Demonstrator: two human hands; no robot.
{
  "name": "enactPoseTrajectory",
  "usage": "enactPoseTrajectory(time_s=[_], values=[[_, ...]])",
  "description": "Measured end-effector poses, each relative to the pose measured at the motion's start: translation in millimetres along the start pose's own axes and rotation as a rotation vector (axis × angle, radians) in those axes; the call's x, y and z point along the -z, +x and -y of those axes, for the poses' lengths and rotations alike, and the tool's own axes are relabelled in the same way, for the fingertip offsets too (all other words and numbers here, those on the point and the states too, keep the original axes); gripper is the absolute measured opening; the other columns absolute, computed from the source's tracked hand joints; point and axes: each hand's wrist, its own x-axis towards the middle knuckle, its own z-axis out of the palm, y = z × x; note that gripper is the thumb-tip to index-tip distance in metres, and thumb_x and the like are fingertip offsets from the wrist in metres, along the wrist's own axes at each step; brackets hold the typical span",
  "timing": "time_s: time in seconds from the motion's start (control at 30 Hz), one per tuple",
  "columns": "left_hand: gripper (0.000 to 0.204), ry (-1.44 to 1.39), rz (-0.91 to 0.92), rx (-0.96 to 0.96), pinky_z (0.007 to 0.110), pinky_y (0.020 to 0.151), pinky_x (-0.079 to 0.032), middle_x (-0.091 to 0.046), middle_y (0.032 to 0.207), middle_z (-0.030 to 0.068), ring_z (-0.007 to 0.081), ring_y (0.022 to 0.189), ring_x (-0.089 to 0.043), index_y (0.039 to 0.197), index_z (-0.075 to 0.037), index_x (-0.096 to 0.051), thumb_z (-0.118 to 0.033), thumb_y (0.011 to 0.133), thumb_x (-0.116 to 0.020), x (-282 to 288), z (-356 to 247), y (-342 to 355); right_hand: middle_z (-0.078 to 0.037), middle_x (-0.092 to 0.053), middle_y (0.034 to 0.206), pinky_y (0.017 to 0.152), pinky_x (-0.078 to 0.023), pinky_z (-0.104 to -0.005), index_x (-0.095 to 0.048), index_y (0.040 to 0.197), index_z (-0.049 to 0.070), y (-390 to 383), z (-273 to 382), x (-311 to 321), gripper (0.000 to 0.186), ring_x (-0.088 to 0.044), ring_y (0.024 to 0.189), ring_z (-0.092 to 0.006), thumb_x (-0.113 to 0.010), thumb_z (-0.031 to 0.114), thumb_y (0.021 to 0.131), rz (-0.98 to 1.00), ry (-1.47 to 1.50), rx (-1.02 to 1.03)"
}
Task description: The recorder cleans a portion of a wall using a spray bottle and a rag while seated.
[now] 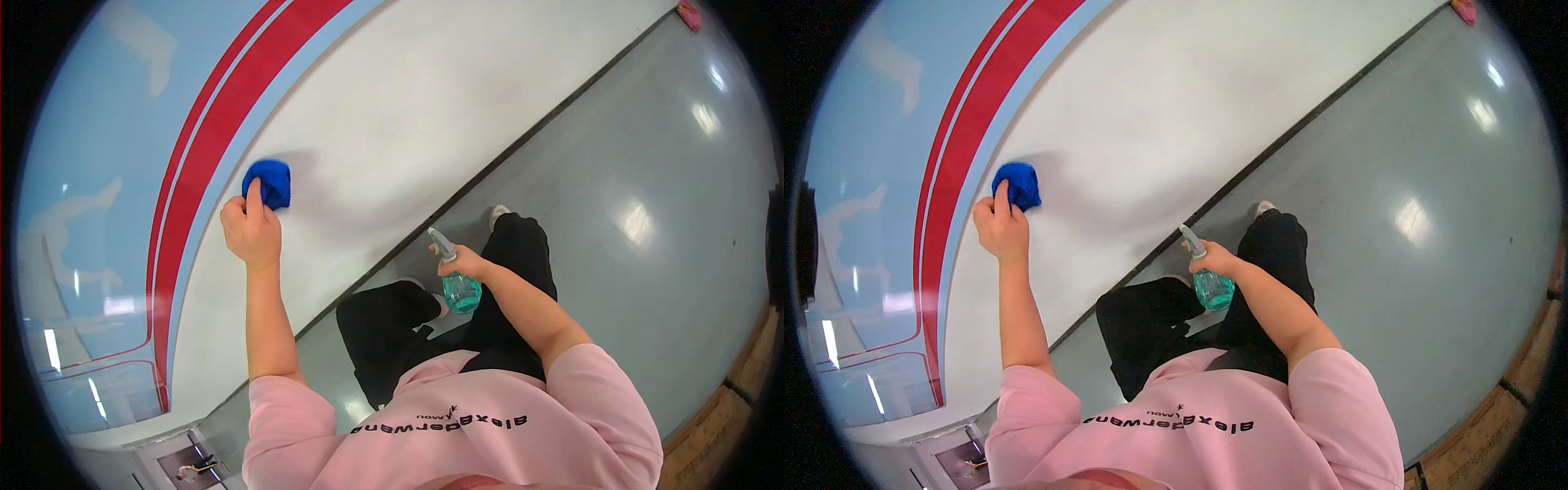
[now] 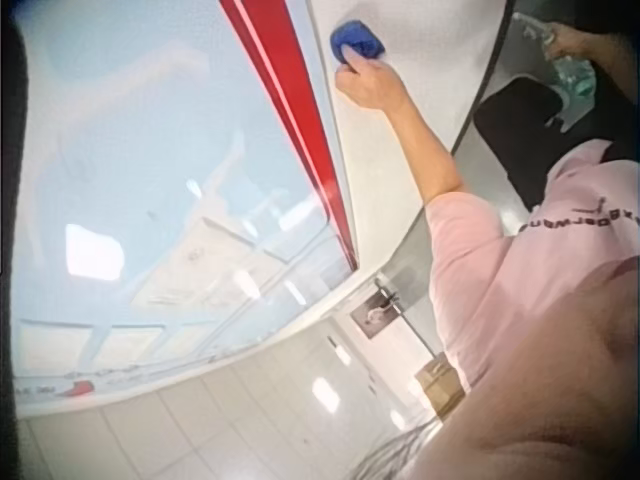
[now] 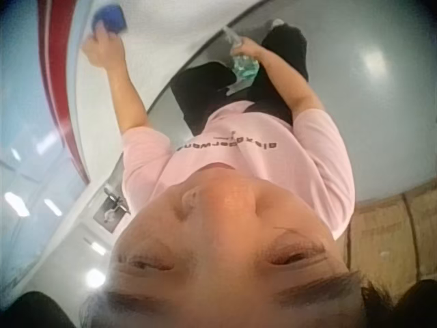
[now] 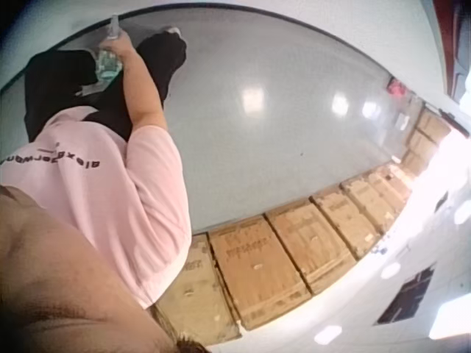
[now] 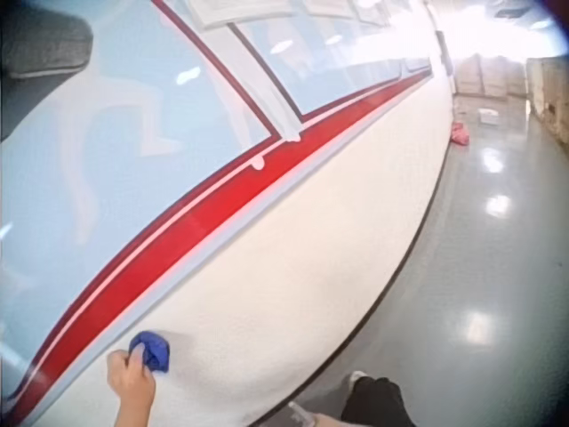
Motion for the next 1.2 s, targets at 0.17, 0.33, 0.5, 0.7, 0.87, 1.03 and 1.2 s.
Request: enactPoseTrajectory(time_s=[0.17,0.33,0.5,0.7,0.87,1.03,1.2], values=[[0.042,0.046,0.426,0.222,0.038,0.059,-0.046,-0.053,0.086,0.0111,0.0288,0.074,-0.055,0.105,-0.007,-0.051,-0.020,0.066,-0.061,-30.2,15.3,-74.0,-0.004,-0.056,0.081,0.072,-0.042,-0.0276,-0.047,0.117,0.004,2.2,3.0,-3.6,0.061,-0.054,0.076,-0.0137,-0.064,0.005,0.059,-0.016,-0.002,0.017],[0.038,-0.055,0.663,0.685,0.038,0.064,-0.046,-0.059,0.088,0.0158,0.0300,0.079,-0.058,0.104,-0.003,-0.051,-0.023,0.072,-0.058,-33.7,11.6,-124.9,-0.004,-0.056,0.080,0.071,-0.042,-0.0273,-0.045,0.118,0.003,2.0,-0.4,-1.1,0.062,-0.054,0.075,-0.0140,-0.064,0.004,0.059,-0.012,0.020,-0.012],[0.039,-0.839,0.131,1.274,0.031,0.055,-0.044,-0.059,0.081,0.0065,0.0162,0.064,-0.055,0.090,-0.001,-0.054,-0.037,0.075,-0.060,-63.2,50.4,-155.7,-0.005,-0.056,0.080,0.071,-0.042,-0.0272,-0.045,0.117,0.003,4.9,9.1,-11.3,0.061,-0.054,0.075,-0.0140,-0.064,0.004,0.059,0.032,0.033,0.003],[0.034,-1.146,0.103,1.733,0.025,0.045,-0.040,-0.057,0.079,0.0038,0.0107,0.062,-0.052,0.090,-0.003,-0.054,-0.034,0.076,-0.059,-40.0,-22.8,-74.4,-0.004,-0.056,0.079,0.072,-0.041,-0.0269,-0.045,0.118,0.004,2.8,0.5,2.0,0.062,-0.054,0.075,-0.0138,-0.064,0.004,0.059,0.051,0.029,-0.009],[0.028,-1.147,0.052,0.999,0.030,0.058,-0.045,-0.061,0.086,0.0074,0.0144,0.067,-0.056,0.088,0.000,-0.058,-0.025,0.077,-0.061,-35.7,-67.7,-9.6,-0.004,-0.057,0.075,0.071,-0.041,-0.0265,-0.045,0.118,0.005,3.3,7.0,-2.1,0.062,-0.054,0.072,-0.0136,-0.064,0.005,0.059,0.063,0.042,-0.019],[0.034,-0.265,0.012,0.305,0.036,0.070,-0.043,-0.054,0.086,0.0061,0.0264,0.085,-0.052,0.095,-0.012,-0.055,-0.007,0.062,-0.063,-19.7,-103.4,78.0,-0.004,-0.058,0.076,0.070,-0.042,-0.0269,-0.045,0.118,0.005,2.4,2.7,1.6,0.062,-0.055,0.072,-0.0141,-0.064,0.006,0.059,0.027,0.029,-0.006],[0.038,-0.272,-0.247,-0.315,0.032,0.069,-0.041,-0.053,0.094,0.0053,0.0226,0.083,-0.052,0.102,-0.015,-0.059,-0.003,0.067,-0.055,-64.4,-127.7,115.2,-0.004,-0.058,0.076,0.070,-0.042,-0.0271,-0.045,0.119,0.005,3.0,2.9,-0.1,0.063,-0.056,0.074,-0.0143,-0.064,0.006,0.059,0.013,0.010,0.005]])
